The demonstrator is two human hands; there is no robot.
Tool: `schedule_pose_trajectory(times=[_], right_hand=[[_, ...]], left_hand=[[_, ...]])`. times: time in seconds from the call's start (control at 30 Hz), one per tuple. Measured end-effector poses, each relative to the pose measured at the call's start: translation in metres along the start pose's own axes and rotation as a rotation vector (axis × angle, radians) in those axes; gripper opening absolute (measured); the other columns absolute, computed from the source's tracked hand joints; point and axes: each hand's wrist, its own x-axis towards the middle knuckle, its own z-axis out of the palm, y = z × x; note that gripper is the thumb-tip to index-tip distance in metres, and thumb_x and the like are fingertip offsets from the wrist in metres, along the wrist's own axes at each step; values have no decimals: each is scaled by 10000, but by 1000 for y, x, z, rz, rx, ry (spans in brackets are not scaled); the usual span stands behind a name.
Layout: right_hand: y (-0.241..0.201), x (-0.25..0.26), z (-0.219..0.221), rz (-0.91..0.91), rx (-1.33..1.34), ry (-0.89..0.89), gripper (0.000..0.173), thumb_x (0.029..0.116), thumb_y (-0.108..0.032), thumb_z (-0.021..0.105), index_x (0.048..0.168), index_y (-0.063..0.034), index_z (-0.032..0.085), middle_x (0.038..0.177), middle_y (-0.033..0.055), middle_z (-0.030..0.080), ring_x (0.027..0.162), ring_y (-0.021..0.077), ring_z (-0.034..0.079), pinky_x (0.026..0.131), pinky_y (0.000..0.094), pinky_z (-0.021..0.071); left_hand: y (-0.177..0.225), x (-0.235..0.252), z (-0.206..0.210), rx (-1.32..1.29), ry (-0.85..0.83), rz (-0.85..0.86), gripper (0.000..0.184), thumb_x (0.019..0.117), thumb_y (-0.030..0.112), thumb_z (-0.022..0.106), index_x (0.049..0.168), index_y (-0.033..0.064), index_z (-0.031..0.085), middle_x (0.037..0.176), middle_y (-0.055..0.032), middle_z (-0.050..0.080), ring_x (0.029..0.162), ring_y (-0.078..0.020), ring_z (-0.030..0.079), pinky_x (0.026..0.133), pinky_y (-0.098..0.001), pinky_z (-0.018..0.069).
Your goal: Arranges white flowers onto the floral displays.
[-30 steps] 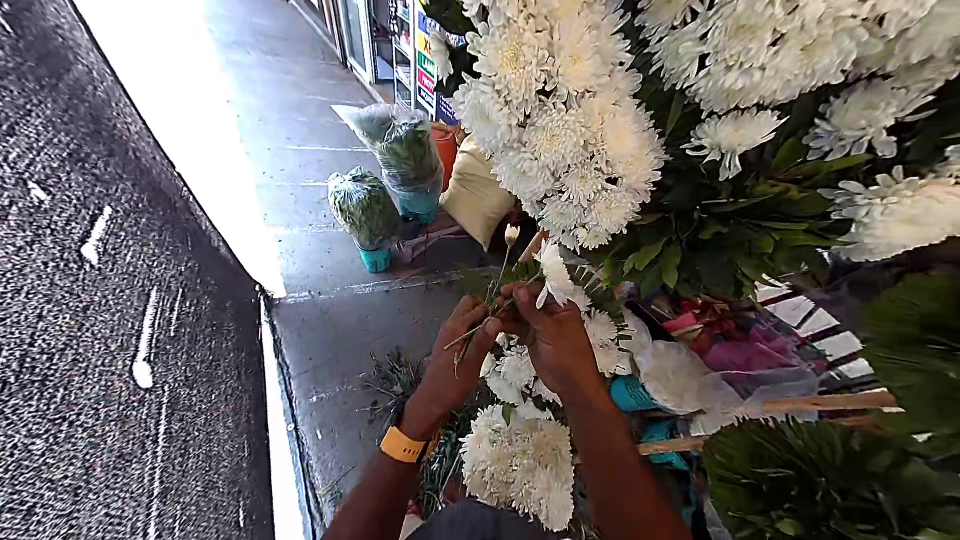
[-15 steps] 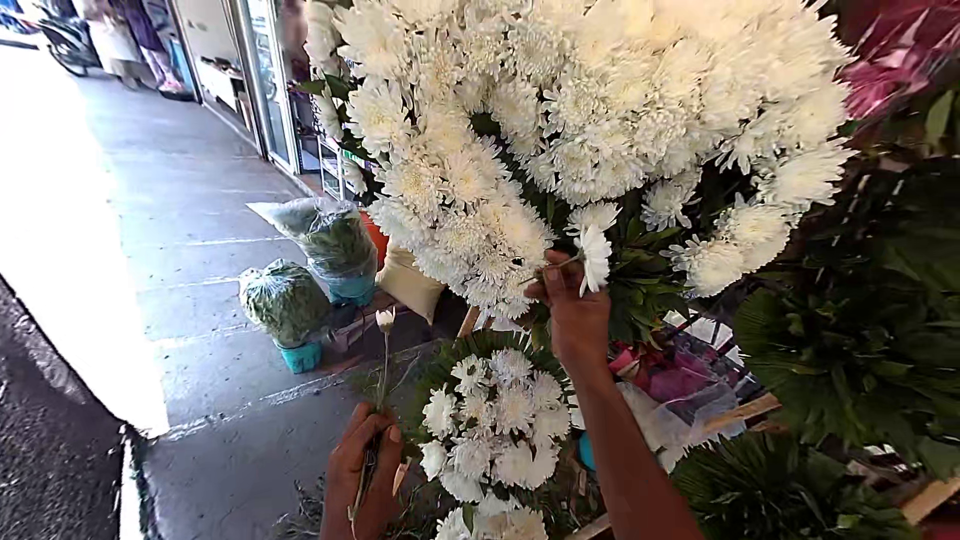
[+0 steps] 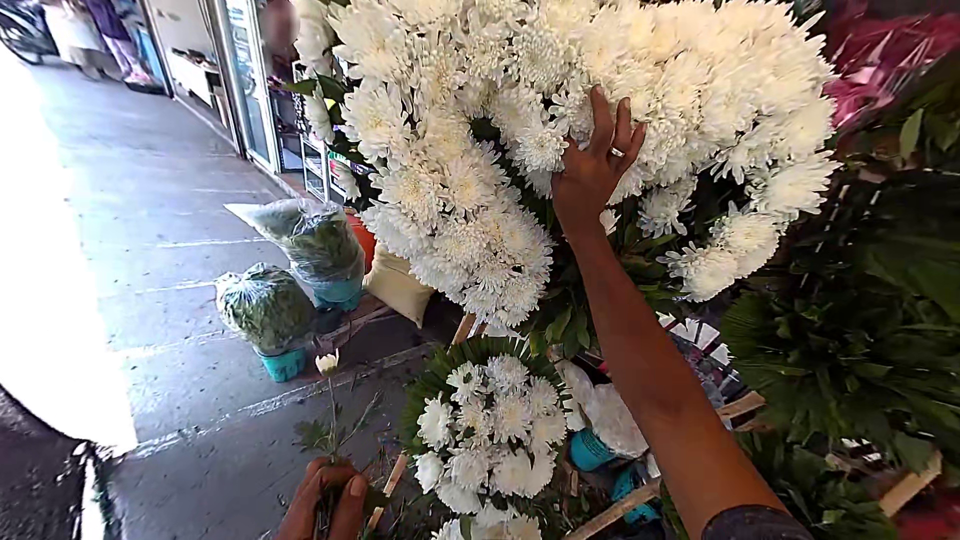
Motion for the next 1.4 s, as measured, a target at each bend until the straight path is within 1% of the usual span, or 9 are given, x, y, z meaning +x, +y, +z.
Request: schedule_pose_trajectory(times=[0.5, 0.63, 0.73, 0.83, 0.9, 1.0, 1.1, 1.23, 1.4], right_hand=[[3, 12, 2, 58, -186, -56, 176, 870, -59, 645, 896, -178, 773, 1577, 109, 464, 1507, 457, 283, 1179, 736, 105], [-2, 16, 4, 107, -245, -132, 181, 860, -72, 652, 926, -184, 779, 1617, 89, 410, 1533, 442, 227, 1168, 762, 63], [-15, 20, -15, 176, -211, -255, 270, 877, -93, 644, 1081, -210, 777, 1671, 101, 304, 1549, 453, 156, 1174, 765, 23], [-39, -3, -77, 250, 8, -384, 436, 916, -248, 698, 1349, -207, 665, 1669, 162, 275, 1538, 439, 202, 1207, 685, 146], [-71, -40, -130, 356, 411, -498, 412, 1001, -292, 644, 1377, -122, 625, 1599, 128, 405, 1443, 319, 415, 1139, 535, 384], [-132, -105, -179, 628, 1116, -752, 340, 1021, -275, 622, 1288, -65, 639, 1218, 75, 692, 1080, 172, 683, 921, 398, 598], [-177, -145, -197, 774, 1425, -989, 279, 1031, -227, 605, 1179, -13, 706, 1068, 86, 740, 958, 162, 720, 861, 357, 621], [-195, -161, -192, 1018, 1563, -1029, 255, 1013, -173, 632, 1176, 11, 699, 1061, 93, 719, 911, 146, 688, 824, 325, 594], [-189, -181, -207, 974, 1652, -825, 186, 1023, -126, 607, 1092, 41, 652, 1230, 135, 631, 1115, 173, 645, 927, 330, 586]], left_hand=[[-7, -2, -7, -25, -15, -50, 71, 1008, 217, 588, 979, 165, 627, 880, 75, 606, 671, -29, 570, 581, -211, 523], [0, -6, -16, -33, 41, -64, 192, 973, 111, 580, 1164, 117, 561, 917, 73, 626, 650, -32, 582, 550, -215, 529], [6, -5, -22, -32, 88, -46, 465, 904, 16, 531, 1331, 110, 372, 992, 70, 626, 767, -58, 646, 588, -238, 558], [20, 2, -16, -38, 117, -53, 564, 885, -36, 522, 1391, 51, 287, 990, 33, 646, 827, -110, 686, 652, -292, 598], [31, 6, -6, -7, 142, -69, 592, 921, 39, 568, 1449, -13, 306, 1005, -27, 682, 806, -146, 697, 602, -296, 601], [36, 10, 5, 1, 114, -22, 531, 968, 131, 598, 1436, 4, 382, 1033, -44, 700, 814, -156, 698, 579, -283, 596], [37, 14, 19, 64, 28, 27, 452, 996, 166, 589, 1388, -5, 444, 1027, -46, 702, 825, -143, 694, 615, -287, 602], [35, 8, 35, 350, -88, 97, 396, 997, 198, 538, 1335, -7, 553, 1032, -52, 707, 846, -68, 680, 711, -256, 599], [29, 11, 47, 87, -46, -96, 378, 898, 4, 509, 1274, -25, 476, 985, -63, 705, 641, -106, 647, 506, -264, 547]])
